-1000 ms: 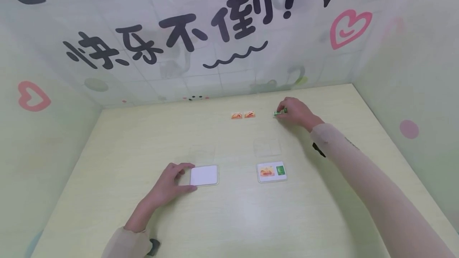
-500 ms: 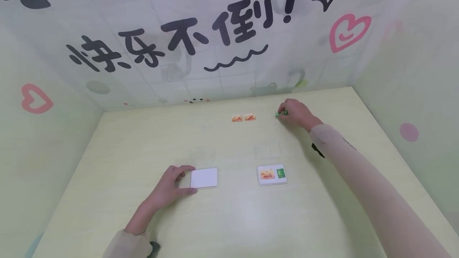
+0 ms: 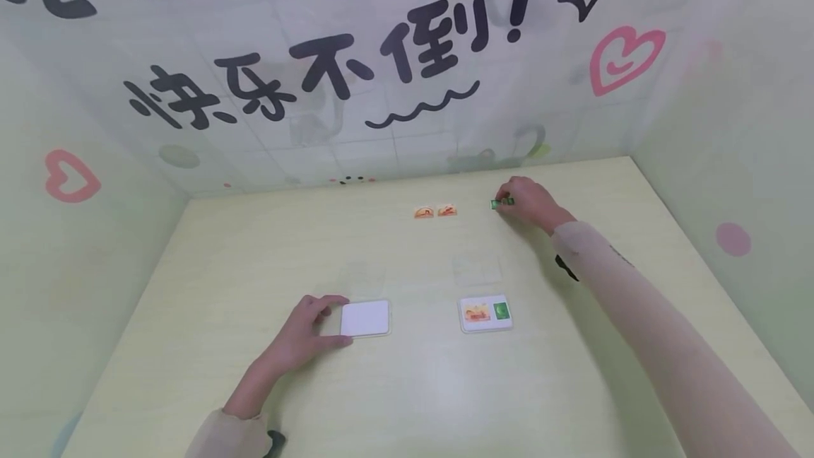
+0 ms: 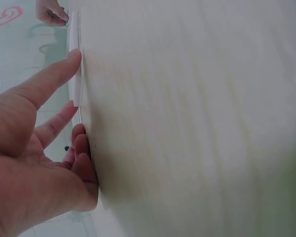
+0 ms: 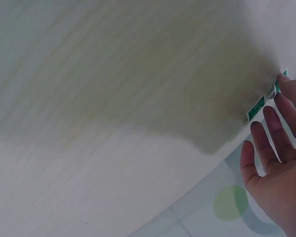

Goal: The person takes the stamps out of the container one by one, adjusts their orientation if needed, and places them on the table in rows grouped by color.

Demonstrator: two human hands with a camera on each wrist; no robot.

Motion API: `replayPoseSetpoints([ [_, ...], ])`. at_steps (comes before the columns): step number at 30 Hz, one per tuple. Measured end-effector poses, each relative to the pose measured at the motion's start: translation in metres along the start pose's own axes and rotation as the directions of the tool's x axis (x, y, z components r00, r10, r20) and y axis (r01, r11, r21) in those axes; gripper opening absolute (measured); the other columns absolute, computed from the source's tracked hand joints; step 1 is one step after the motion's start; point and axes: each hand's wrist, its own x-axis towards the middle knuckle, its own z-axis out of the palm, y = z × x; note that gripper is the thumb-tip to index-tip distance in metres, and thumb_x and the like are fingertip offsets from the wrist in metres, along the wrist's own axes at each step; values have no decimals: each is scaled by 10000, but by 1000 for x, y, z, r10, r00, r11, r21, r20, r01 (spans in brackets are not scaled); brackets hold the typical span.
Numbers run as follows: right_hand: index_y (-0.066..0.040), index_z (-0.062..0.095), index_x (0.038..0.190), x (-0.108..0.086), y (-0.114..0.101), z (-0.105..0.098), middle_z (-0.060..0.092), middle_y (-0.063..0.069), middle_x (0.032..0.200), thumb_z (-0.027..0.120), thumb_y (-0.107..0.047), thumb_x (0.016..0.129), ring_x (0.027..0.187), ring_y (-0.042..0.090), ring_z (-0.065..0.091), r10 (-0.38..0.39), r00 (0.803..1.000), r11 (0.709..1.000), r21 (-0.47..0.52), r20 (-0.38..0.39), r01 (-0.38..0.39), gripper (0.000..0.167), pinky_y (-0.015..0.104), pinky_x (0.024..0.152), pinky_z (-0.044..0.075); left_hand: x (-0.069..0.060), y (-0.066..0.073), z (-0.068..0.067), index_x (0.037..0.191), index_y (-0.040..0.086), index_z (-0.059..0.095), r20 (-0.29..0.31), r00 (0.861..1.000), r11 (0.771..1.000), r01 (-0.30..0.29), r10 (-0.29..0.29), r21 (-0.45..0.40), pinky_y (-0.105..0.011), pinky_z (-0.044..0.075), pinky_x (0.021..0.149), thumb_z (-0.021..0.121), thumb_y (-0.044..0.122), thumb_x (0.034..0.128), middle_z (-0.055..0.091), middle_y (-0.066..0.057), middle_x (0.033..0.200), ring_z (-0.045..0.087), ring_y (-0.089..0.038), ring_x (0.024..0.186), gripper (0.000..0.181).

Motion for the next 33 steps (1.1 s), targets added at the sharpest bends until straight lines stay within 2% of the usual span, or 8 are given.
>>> replayPoseSetpoints([
  [8,19,761,1193,-1,1,-1,688,193,1093,715,-96,992,941,305,574,-21,1000,1000,-15,4,21,236,476,858,487,0,0,0,1355,74,655,3,1000,1000,-3,3,-1,-434,456,910,906,163,829,517,-140,1098,516,-283,1041,589],
  [15,17,741,1252,-2,2,0,682,214,1135,673,-118,1014,1013,349,625,-18,1000,1000,-19,4,18,282,508,855,514,1,-1,0,1360,71,652,3,1000,1000,3,-3,8,-416,447,901,907,162,828,512,-120,1088,509,-273,1038,597],
  [23,-24,784,1181,-1,2,4,702,199,1112,683,-113,1008,978,350,637,3,999,999,-42,-44,-5,219,502,802,515,0,-1,2,1347,69,660,-2,1000,1000,5,-5,6,-406,446,894,914,161,817,516,-118,1075,504,-261,1021,595],
  [33,-16,775,1111,2,-1,6,722,189,1129,718,-158,1001,1062,392,643,18,997,993,-118,-70,-26,189,585,893,511,1,2,-1,1353,79,642,32,999,1000,16,-16,11,-418,449,893,909,163,823,528,-136,1086,517,-279,1045,599],
])
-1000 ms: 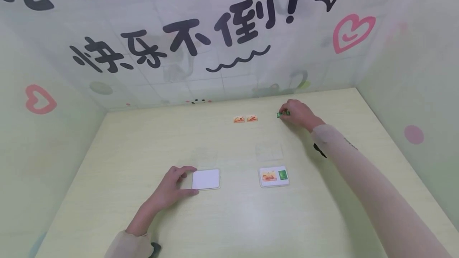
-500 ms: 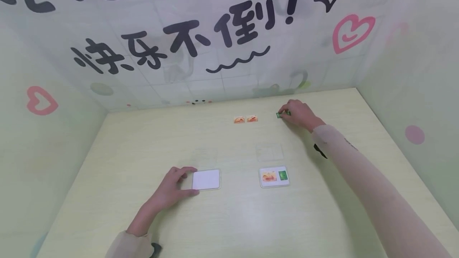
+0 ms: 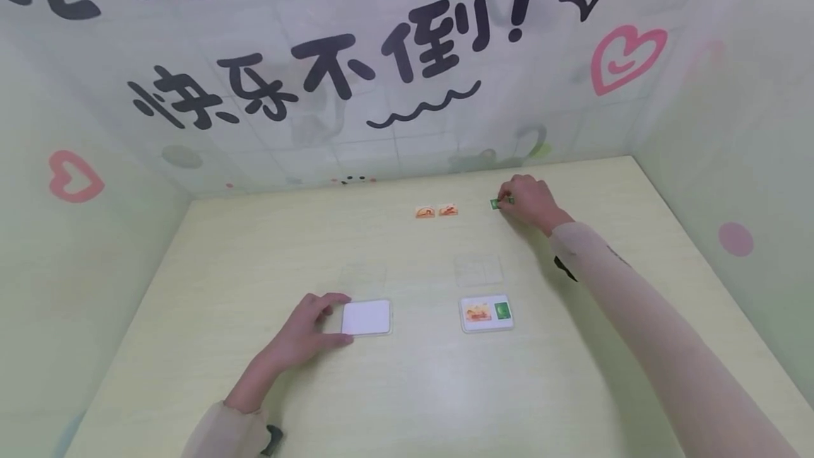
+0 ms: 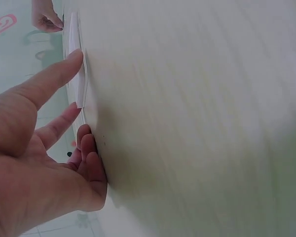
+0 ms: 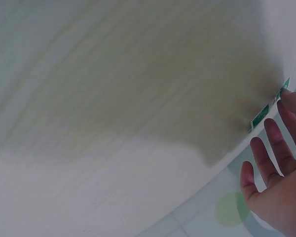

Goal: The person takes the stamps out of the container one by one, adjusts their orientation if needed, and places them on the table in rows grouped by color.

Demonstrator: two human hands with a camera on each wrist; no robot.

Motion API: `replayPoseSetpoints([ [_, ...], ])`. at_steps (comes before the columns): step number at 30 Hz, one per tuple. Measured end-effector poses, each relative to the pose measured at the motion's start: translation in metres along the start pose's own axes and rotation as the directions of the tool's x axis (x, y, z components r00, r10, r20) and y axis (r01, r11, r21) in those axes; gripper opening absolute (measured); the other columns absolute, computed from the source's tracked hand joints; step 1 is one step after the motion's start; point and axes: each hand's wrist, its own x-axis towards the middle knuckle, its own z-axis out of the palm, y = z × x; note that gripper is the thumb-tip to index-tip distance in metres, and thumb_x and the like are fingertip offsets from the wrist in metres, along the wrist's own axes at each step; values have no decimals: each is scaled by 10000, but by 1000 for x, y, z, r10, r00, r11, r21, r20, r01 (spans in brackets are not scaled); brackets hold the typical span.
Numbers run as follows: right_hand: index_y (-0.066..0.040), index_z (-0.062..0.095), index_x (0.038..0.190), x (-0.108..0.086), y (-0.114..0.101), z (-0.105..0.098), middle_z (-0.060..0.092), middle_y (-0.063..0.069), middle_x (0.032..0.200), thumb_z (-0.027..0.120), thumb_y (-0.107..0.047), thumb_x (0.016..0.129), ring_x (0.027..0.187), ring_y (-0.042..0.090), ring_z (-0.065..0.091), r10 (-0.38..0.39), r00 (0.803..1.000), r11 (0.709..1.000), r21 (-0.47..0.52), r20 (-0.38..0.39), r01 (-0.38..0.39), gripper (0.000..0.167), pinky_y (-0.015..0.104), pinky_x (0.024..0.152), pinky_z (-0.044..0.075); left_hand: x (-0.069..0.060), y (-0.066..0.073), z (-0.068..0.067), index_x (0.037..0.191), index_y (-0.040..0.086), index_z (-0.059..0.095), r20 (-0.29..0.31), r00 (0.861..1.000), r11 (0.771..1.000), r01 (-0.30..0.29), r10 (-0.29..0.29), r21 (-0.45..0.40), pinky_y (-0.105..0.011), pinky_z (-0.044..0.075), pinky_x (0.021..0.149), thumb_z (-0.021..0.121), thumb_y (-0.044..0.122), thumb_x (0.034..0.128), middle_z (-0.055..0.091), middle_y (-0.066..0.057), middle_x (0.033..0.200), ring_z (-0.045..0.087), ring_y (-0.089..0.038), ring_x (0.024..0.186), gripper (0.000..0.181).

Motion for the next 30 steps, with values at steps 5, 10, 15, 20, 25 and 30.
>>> replayPoseSetpoints([
  [5,-8,773,1077,-2,0,1,727,187,1099,715,-168,1002,1050,394,645,-3,1000,1000,-4,-17,3,185,585,882,514,1,4,-1,1349,66,635,9,1000,1000,-7,7,20,-412,437,879,908,164,820,541,-133,1079,512,-277,1038,603],
  [10,-14,767,1078,-3,0,0,724,197,1116,702,-175,1009,1050,393,647,-6,1000,1000,7,-25,7,186,574,876,514,0,11,-4,1377,28,608,22,1000,999,2,-3,40,-437,459,900,902,177,831,566,-156,1106,533,-292,1054,638],
  [15,-14,759,1117,-5,-1,-1,717,212,1144,691,-179,1012,1065,396,652,-8,1000,999,43,-28,10,207,582,886,508,0,19,-6,1378,-14,595,-14,1000,996,-7,8,91,-451,479,888,887,141,844,589,-166,1089,565,-302,1026,627],
  [20,-2,745,1152,-9,1,-3,702,226,1168,684,-187,1018,1100,407,641,0,1000,997,77,-28,2,236,607,922,487,-1,34,4,1366,2,618,-97,995,976,-6,27,218,-429,502,813,886,114,844,598,-188,1098,573,-288,952,597],
  [25,15,734,1176,-12,2,-3,701,227,1157,668,-169,1018,1085,409,635,-8,1000,996,90,-22,10,252,602,920,487,-4,57,18,1375,22,639,-150,985,953,-31,80,300,-420,536,748,889,111,841,611,-192,1118,573,-264,895,597],
  [30,26,724,1210,-15,2,-3,694,221,1125,677,-172,1016,1037,385,630,-7,1000,994,106,-16,9,281,568,895,503,-3,75,30,1371,40,648,-128,988,984,-66,88,165,-436,572,799,878,86,852,610,-157,1123,612,-274,959,570],
])
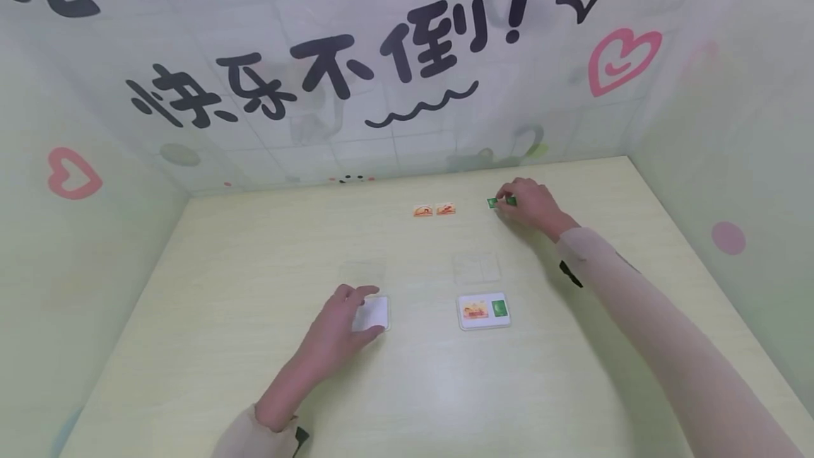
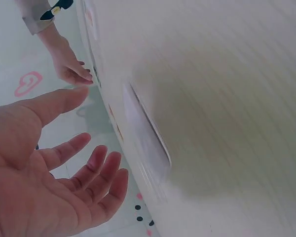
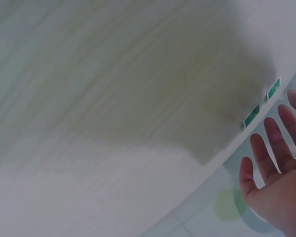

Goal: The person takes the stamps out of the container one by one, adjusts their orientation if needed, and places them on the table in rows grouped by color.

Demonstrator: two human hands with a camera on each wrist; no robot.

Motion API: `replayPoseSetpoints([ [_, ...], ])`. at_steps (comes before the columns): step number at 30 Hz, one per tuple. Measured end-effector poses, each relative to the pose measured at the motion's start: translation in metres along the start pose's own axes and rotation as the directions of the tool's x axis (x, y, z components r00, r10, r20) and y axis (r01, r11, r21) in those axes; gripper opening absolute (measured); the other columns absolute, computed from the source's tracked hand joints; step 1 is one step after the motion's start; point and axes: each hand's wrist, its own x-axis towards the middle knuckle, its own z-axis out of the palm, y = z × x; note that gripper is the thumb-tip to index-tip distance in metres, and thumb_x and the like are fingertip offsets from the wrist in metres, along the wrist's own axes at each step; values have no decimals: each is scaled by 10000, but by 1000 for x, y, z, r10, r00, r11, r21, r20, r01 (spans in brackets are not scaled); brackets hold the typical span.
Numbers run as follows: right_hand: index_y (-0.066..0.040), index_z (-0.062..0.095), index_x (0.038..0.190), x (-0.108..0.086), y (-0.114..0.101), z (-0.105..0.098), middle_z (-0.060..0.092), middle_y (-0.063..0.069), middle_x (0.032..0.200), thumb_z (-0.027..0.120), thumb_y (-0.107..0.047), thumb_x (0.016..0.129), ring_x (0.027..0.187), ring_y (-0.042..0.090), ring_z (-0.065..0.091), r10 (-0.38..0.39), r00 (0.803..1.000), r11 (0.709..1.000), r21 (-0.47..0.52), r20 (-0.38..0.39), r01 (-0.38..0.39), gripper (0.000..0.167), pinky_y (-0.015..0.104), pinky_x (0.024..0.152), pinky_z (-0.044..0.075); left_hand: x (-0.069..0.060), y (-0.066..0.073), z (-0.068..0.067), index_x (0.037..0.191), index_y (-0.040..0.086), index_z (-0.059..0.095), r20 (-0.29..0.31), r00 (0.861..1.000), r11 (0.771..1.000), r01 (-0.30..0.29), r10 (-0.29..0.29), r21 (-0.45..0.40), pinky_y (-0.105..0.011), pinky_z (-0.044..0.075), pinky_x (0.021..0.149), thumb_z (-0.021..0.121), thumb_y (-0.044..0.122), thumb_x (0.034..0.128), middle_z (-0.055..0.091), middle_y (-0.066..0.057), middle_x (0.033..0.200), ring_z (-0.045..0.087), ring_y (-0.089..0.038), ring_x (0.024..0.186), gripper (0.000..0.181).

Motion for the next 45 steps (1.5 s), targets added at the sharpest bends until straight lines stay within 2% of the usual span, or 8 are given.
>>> replayPoseSetpoints([
  [3,31,717,1229,-2,0,1,688,223,1118,682,-175,1018,1030,380,626,0,1000,1000,8,9,0,297,554,894,509,4,6,5,1368,46,647,39,999,994,10,-6,-111,-441,562,858,860,76,870,602,-118,1110,617,-264,985,543],
  [6,38,713,1236,-4,0,1,687,229,1120,682,-167,1018,1039,386,625,-3,1000,1000,22,13,3,301,556,909,507,9,12,9,1363,46,646,72,997,983,3,10,-181,-441,542,878,846,79,885,599,-104,1098,609,-245,978,519],
  [13,41,708,1243,-8,0,1,679,229,1100,681,-160,1021,1028,383,619,-12,1000,999,44,6,12,300,549,914,496,22,24,22,1401,51,622,140,989,971,-9,44,-240,-353,515,832,824,111,913,602,-137,1130,601,-248,969,532],
  [18,49,705,1245,-11,0,1,682,234,1092,684,-139,1018,1013,383,620,-27,1000,996,80,5,26,295,541,905,496,32,32,32,1408,42,616,180,981,967,-19,67,-252,-335,498,815,827,121,913,602,-139,1114,591,-241,942,544],
  [23,54,703,1252,-14,0,0,686,253,1136,678,-151,1026,1056,398,626,-14,1000,993,120,10,13,307,551,940,495,39,38,42,1388,24,621,204,975,971,-42,91,-235,-330,495,812,827,114,911,587,-129,1081,575,-228,904,527],
  [30,36,703,1275,-28,-5,0,679,259,1216,664,-165,1031,1157,427,605,-5,1000,983,185,21,1,318,581,1011,472,45,49,50,1401,32,617,243,966,992,-56,83,-114,-321,474,776,824,186,928,568,-122,1077,548,-207,906,538],
  [36,17,713,1270,-43,-15,4,689,227,1191,678,-177,1030,1140,411,605,-20,1000,985,173,20,16,311,567,994,488,47,53,54,1403,21,624,238,966,995,-96,96,-10,-305,462,743,832,246,927,568,-107,1049,520,-184,874,566],
  [45,-3,711,1275,-64,-25,10,688,207,1201,681,-182,1029,1132,395,616,-39,999,986,160,-4,39,306,564,979,500,51,55,57,1436,54,620,273,956,991,-122,104,48,-285,434,692,832,343,926,547,-82,1051,475,-183,822,623],
])
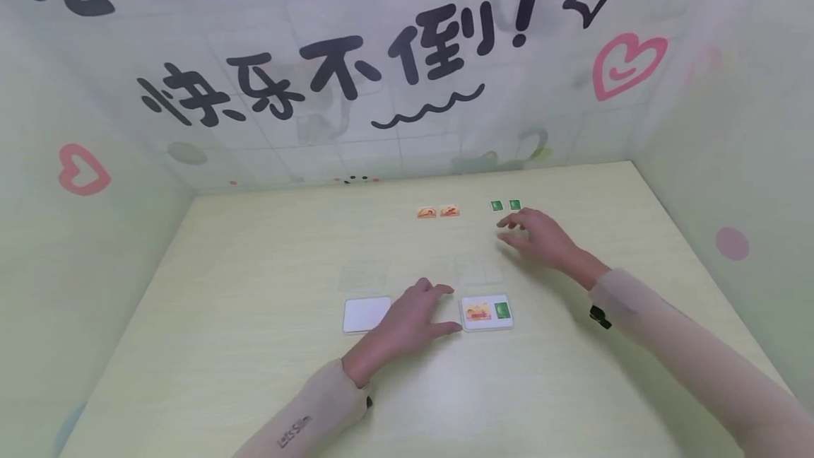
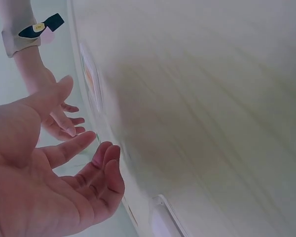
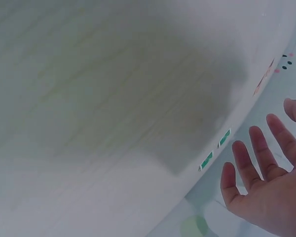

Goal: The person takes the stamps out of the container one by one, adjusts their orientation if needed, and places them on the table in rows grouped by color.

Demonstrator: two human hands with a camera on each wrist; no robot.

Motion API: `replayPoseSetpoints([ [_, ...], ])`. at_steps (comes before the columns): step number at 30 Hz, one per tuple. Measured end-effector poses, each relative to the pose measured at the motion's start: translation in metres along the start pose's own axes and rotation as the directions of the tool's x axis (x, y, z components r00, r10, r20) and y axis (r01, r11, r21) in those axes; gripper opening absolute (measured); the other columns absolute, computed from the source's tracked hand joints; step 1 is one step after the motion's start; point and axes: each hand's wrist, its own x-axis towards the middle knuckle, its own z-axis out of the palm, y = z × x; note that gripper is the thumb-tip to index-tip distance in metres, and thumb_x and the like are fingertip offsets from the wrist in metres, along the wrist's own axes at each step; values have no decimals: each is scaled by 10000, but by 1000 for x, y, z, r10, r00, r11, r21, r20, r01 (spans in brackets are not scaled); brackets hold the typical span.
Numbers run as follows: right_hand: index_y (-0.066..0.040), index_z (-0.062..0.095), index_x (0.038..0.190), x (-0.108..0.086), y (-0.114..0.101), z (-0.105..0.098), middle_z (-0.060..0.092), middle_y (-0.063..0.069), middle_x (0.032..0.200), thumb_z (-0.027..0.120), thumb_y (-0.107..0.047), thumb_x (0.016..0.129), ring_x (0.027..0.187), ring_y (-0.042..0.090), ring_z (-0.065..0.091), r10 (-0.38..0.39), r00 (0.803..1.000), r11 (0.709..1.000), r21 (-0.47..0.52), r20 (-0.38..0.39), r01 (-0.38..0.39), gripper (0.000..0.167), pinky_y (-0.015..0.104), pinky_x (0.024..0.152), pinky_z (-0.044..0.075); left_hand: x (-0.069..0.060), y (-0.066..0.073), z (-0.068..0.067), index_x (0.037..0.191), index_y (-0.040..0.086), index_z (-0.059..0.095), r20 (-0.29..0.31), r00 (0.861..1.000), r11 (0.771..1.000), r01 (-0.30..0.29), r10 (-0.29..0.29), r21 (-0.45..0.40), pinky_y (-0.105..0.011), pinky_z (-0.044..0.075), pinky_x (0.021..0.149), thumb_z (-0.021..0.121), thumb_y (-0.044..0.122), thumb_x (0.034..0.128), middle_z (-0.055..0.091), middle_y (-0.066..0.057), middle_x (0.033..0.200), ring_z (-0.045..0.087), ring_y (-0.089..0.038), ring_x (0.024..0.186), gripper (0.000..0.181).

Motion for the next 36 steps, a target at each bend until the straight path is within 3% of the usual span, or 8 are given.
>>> replayPoseSetpoints([
  [11,-31,730,1257,-24,-18,12,693,181,1180,705,-196,1017,1111,381,635,-17,1000,1000,-5,-23,17,292,564,956,519,3,4,2,1421,67,645,-4,1000,999,16,-16,33,-270,429,667,879,352,877,549,-72,1050,484,-170,811,657],
  [26,-89,748,1229,-59,-28,30,698,138,1203,762,-195,978,1102,349,634,-71,997,997,-8,-40,70,272,577,928,508,5,8,10,1437,66,638,-21,1000,997,-11,12,72,-273,446,706,889,356,864,601,-113,1119,518,-196,903,689],
  [36,-110,752,1212,-75,-35,37,695,117,1194,837,-194,917,1107,350,632,-92,995,996,1,-37,92,318,581,936,507,8,8,15,1414,66,657,-42,999,999,-24,25,28,-263,445,714,902,334,852,588,-99,1116,495,-186,922,669],
])
